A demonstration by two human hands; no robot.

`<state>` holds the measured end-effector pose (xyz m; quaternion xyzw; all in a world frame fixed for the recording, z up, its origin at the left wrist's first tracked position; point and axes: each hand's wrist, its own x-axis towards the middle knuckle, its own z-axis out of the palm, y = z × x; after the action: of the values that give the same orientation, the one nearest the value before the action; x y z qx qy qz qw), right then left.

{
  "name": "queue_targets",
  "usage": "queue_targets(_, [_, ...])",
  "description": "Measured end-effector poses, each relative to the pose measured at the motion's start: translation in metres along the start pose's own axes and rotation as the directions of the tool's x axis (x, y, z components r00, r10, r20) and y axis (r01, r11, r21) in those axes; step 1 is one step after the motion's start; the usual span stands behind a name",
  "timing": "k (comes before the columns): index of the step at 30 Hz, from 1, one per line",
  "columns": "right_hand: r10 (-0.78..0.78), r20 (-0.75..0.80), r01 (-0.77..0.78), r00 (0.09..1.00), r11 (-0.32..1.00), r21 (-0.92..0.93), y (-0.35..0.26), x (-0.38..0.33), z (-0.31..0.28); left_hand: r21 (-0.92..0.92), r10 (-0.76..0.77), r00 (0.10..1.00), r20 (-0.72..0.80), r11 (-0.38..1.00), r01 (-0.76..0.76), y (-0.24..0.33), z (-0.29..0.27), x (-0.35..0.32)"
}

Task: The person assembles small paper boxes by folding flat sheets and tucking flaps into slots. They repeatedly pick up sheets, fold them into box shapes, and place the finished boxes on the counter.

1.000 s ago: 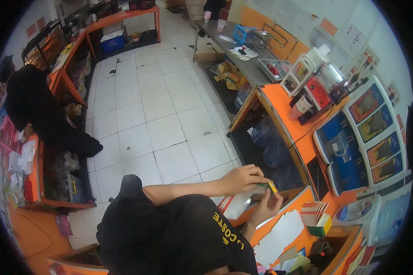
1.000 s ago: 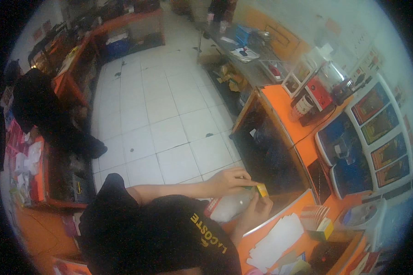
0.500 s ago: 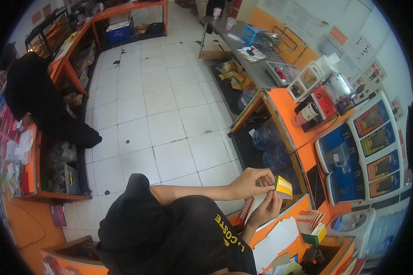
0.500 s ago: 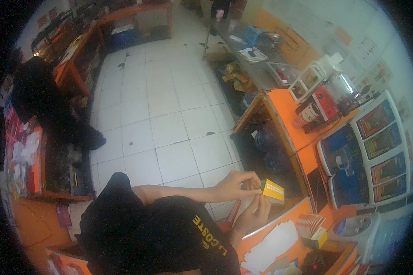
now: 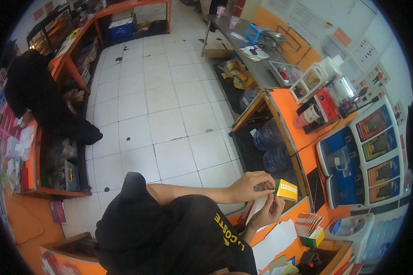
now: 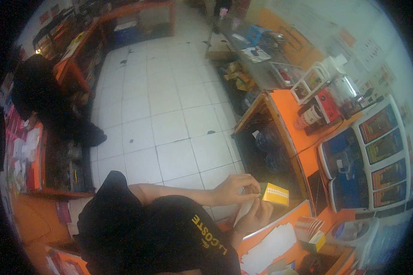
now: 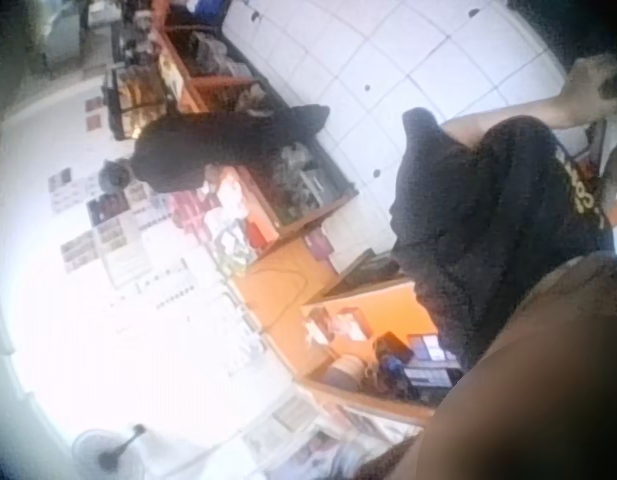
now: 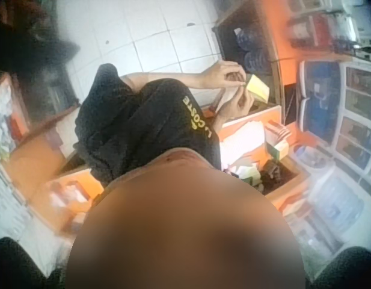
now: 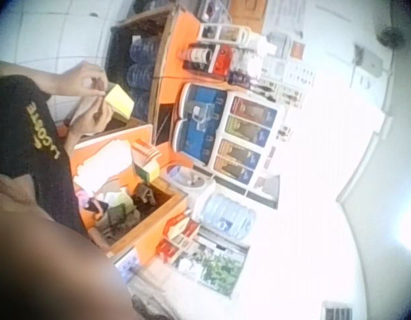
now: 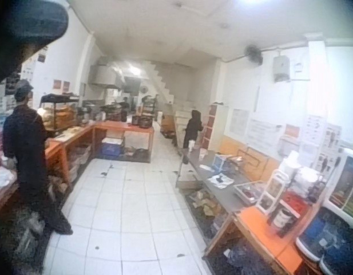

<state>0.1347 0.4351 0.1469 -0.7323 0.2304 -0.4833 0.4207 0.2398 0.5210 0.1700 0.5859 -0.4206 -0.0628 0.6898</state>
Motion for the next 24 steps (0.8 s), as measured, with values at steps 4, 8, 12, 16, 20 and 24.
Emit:
queue_targets(4, [0.129,0.033,-0.13,0.991,0.991,0.032,0.0,-0.001,-0.005,0.056,0.067,0.996,0.065,0.996,-0.07,-0.005,0.0,0.0])
queue_targets(8, [0.178,-0.017,-0.175,0.984,0.978,0.113,-0.001,-0.002,-0.007,0.033,0.137,0.974,0.181,0.989,-0.145,-0.014,0.006,0.001])
queue_targets(12, [0.223,-0.024,-0.222,0.975,0.974,0.041,0.006,0.01,-0.012,-0.062,0.126,0.957,0.262,0.992,-0.114,-0.02,0.018,0.001])
queue_targets(16, [0.185,-0.011,-0.175,0.983,0.944,0.281,0.016,0.02,-0.01,-0.028,0.145,0.925,0.351,0.989,-0.144,-0.028,0.032,-0.004])
queue_targets(20, [0.295,0.115,-0.314,0.948,0.831,0.459,0.015,0.022,-0.013,0.142,0.155,0.913,0.379,0.965,-0.222,-0.045,0.048,-0.008])
queue_targets(24, [0.344,0.15,-0.369,0.927,0.764,0.53,0.012,0.025,0.0,0.233,0.051,0.915,0.4,0.96,-0.155,-0.049,0.051,-0.001])
